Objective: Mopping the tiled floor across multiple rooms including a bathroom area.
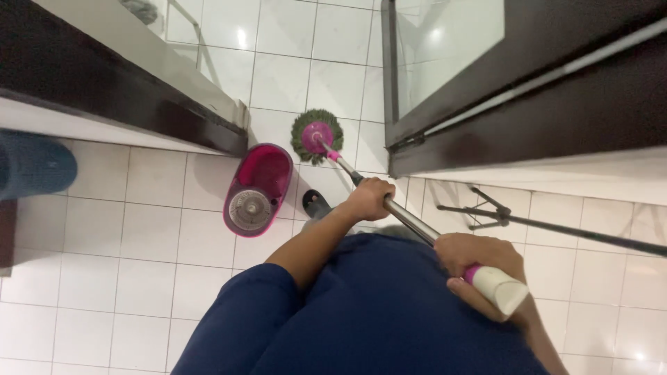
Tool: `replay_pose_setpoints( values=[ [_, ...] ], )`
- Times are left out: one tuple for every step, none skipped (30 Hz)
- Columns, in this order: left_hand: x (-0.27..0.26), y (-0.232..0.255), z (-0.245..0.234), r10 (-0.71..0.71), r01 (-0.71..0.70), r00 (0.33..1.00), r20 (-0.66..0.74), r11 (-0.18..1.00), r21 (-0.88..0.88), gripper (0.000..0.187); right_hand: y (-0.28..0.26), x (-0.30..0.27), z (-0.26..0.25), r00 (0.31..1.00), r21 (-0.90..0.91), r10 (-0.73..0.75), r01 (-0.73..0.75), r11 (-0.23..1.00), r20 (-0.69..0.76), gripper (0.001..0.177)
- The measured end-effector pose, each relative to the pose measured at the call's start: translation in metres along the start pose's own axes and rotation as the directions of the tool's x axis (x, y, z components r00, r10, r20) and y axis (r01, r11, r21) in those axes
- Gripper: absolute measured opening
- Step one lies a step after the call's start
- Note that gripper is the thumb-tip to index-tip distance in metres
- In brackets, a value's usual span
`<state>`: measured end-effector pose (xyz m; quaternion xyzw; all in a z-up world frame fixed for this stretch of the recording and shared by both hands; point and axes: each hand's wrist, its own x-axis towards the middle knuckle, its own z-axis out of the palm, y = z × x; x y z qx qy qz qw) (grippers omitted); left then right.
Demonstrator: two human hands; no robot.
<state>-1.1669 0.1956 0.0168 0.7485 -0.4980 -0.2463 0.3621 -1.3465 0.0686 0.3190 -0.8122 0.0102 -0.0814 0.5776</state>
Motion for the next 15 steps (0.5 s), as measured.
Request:
replay_pose_setpoints(
  values=[
    [-0.002,0.005,0.016,0.002,-0.002,1.0,0.0,1.0,0.001,0.02,-0.005,-0.01,-0.006,1.0,-0.002,-0.001,0.001,1.0,-0.001,0.014],
    [-0.005,0.012,0.033,0.075,-0.076,0.997,-0.02,0.996,-0.043,0.019,-0.01,-0.02,-0.014,0.999,-0.051,0.034,-0.034,0.998,0.006,0.014],
    [-0.007,0.018,0.05,0.146,-0.15,0.988,-0.043,0.985,-0.085,0.018,-0.015,-0.03,-0.022,0.997,-0.1,0.07,-0.068,0.993,0.012,0.014],
    [-0.006,0.04,0.051,0.139,-0.143,0.989,-0.049,0.986,-0.09,0.018,-0.014,-0.043,-0.031,0.997,-0.101,0.073,-0.07,0.992,0.021,0.014],
    [-0.004,0.063,0.051,0.026,-0.011,0.99,0.136,0.994,-0.111,0.021,-0.014,-0.055,-0.039,0.999,-0.055,-0.02,0.022,0.998,0.028,0.012],
    [-0.002,0.086,0.053,-0.08,0.121,0.945,0.316,0.986,-0.111,0.023,-0.014,-0.068,-0.049,0.993,-0.01,-0.112,0.113,0.994,0.033,0.011],
    [-0.005,0.096,0.074,-0.083,0.126,0.947,0.311,0.985,-0.119,0.023,-0.013,-0.086,-0.057,0.993,-0.011,-0.109,0.11,0.994,0.044,0.011],
    [-0.006,0.105,0.093,-0.034,0.074,0.963,0.269,0.988,-0.138,0.024,-0.011,-0.102,-0.066,0.995,0.086,-0.099,0.1,0.991,-0.015,0.01],
    [-0.008,0.114,0.112,0.015,0.021,0.974,0.225,0.988,-0.154,0.025,-0.009,-0.117,-0.074,0.994,0.182,-0.082,0.094,0.979,-0.071,0.01],
    [-0.011,0.133,0.119,0.007,0.03,0.976,0.216,0.986,-0.164,0.025,0.004,-0.136,-0.089,0.995,0.183,-0.077,0.086,0.979,-0.055,0.01],
    [-0.015,0.151,0.124,-0.034,0.07,0.969,0.244,0.987,-0.142,0.025,0.016,-0.155,-0.103,0.992,0.269,-0.125,0.126,0.955,-0.018,0.01],
    [-0.018,0.167,0.126,-0.075,0.109,0.961,0.267,0.987,-0.115,0.025,0.028,-0.171,-0.117,0.984,0.355,-0.18,0.163,0.921,0.015,0.01],
    [-0.022,0.177,0.135,-0.083,0.118,0.963,0.255,0.985,-0.123,0.025,0.027,-0.18,-0.125,0.983,0.357,-0.18,0.157,0.921,0.032,0.01],
    [-0.027,0.184,0.142,-0.107,0.145,0.96,0.258,0.981,-0.131,0.025,0.028,-0.188,-0.131,0.982,0.372,-0.188,0.171,0.912,0.011,0.009],
    [-0.031,0.191,0.148,-0.131,0.172,0.956,0.262,0.975,-0.14,0.024,0.028,-0.195,-0.138,0.981,0.386,-0.195,0.184,0.904,-0.011,0.009]
  ],
)
